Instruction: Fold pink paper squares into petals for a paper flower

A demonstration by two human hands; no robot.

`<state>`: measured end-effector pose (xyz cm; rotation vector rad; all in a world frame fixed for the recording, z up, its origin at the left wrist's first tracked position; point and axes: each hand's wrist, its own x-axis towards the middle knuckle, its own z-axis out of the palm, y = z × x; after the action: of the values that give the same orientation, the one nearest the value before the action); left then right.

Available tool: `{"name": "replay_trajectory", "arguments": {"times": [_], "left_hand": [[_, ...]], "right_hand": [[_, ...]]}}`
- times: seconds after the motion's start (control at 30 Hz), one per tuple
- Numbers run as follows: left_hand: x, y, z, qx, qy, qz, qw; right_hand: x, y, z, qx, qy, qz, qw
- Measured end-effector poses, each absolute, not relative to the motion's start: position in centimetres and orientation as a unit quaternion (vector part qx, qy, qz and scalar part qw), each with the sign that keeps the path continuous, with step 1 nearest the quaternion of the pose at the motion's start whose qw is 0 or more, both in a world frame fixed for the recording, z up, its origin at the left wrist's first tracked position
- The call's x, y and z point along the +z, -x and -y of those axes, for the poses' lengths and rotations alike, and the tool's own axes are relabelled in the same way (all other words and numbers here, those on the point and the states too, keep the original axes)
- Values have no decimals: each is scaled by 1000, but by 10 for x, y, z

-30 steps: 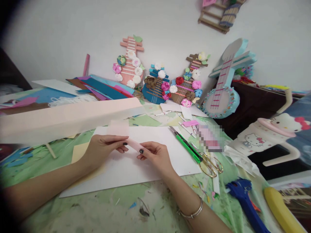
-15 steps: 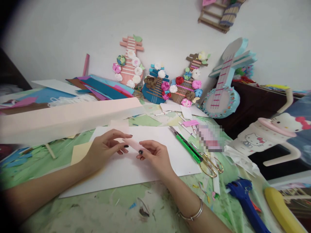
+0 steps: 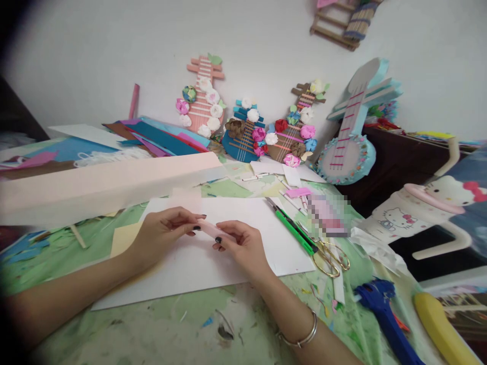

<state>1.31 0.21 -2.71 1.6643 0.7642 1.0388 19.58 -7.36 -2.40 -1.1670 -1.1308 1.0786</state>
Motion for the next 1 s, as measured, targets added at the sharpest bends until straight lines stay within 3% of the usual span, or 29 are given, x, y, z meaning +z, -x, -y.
{"name": "replay_trajectory", "arguments": {"times": [0.5,0.77,1.0], "left_hand": [[-31,-11,-4,410,-744,-323,417],[-27,-14,-9,396,-705,-331,487],[-23,-17,-4,280,-697,-313,581]], "right_hand": [[-27,-197,73,440,519,480,554],[-27,-206,69,405,555,485,541],[-25,-202,72,378,560,538,505]]}}
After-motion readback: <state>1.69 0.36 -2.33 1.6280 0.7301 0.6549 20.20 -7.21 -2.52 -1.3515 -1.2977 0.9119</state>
